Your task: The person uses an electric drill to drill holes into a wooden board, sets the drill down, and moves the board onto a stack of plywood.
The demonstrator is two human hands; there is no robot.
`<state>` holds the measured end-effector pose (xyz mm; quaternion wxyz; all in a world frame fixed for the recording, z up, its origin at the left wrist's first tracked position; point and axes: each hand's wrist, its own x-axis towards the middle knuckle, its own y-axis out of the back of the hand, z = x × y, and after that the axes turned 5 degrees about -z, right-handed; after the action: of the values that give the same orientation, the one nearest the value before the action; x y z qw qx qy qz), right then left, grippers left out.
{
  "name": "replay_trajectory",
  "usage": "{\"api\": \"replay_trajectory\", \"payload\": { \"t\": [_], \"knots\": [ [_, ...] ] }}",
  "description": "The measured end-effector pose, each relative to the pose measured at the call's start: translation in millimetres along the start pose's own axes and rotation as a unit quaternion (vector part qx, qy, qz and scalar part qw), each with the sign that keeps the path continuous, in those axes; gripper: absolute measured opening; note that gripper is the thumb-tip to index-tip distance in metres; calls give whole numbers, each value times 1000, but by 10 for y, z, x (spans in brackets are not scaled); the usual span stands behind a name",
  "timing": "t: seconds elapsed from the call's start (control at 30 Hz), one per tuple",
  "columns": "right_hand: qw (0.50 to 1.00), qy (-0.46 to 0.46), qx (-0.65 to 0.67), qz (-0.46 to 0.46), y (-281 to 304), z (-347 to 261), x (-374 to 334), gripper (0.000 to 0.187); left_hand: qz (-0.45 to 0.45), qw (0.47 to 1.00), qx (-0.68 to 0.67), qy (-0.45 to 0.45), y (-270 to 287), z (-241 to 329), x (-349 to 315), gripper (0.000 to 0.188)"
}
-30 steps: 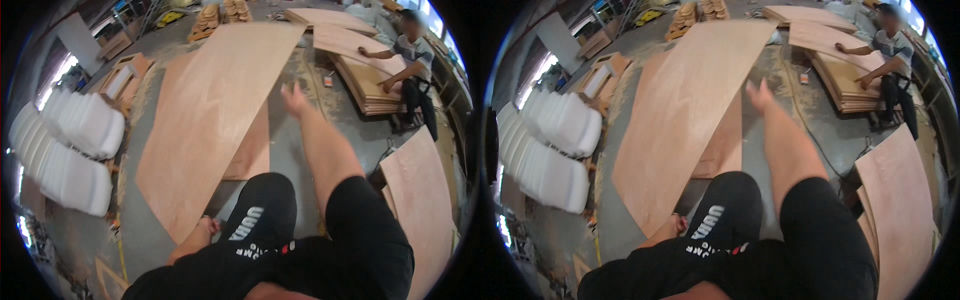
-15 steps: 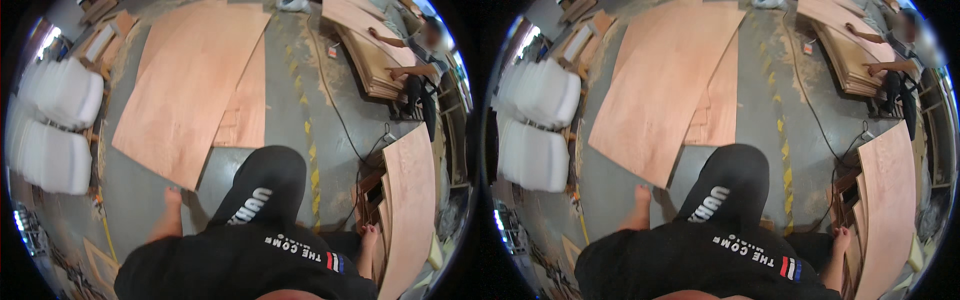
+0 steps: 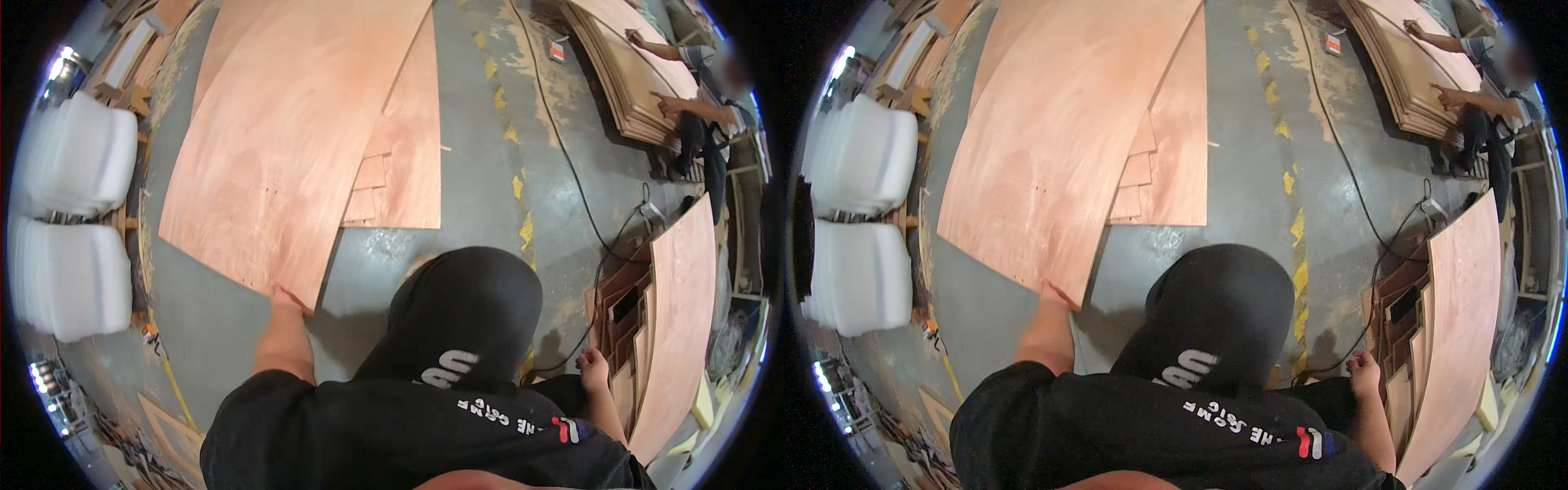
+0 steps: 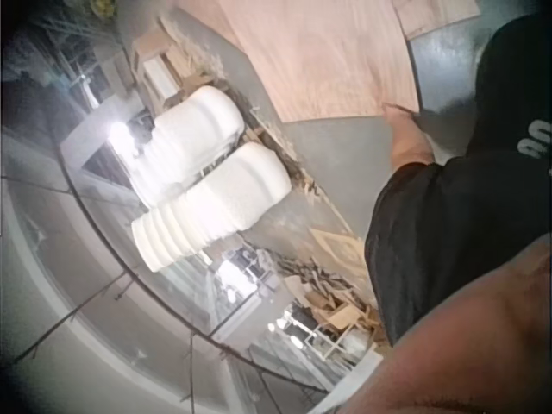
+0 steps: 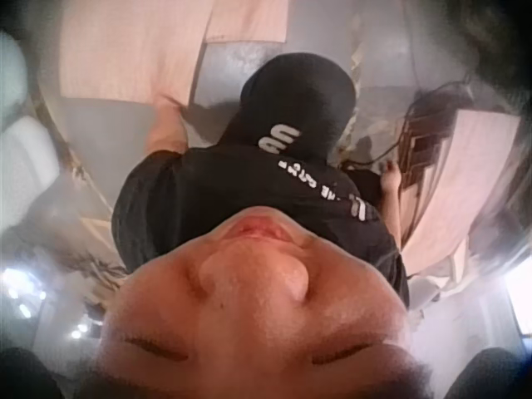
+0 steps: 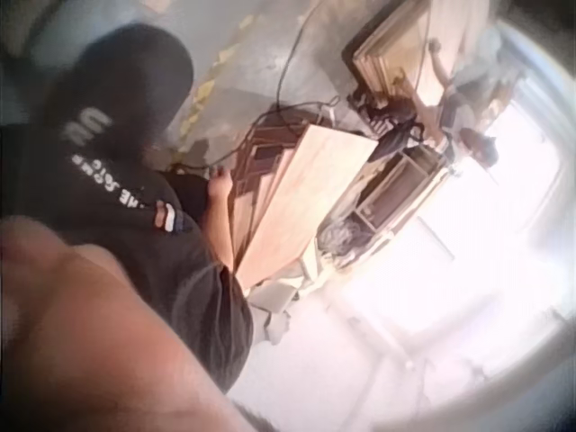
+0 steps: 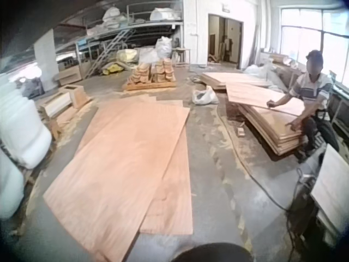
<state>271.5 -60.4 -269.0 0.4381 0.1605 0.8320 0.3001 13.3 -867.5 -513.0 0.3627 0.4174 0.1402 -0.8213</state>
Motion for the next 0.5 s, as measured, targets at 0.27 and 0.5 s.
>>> {"api": "replay_trajectory", "payload": {
  "t": [0.27,0.5],
  "knots": [
    [994,50,68,-73,-734,-1235,491,16,-173,965,-196,25,-825,-696,-879,77],
    [905,43,110,-409,-1930,-3008,1468,72,-216,929,-216,209,-2003,-1057,-1685,66]
  ]
}}
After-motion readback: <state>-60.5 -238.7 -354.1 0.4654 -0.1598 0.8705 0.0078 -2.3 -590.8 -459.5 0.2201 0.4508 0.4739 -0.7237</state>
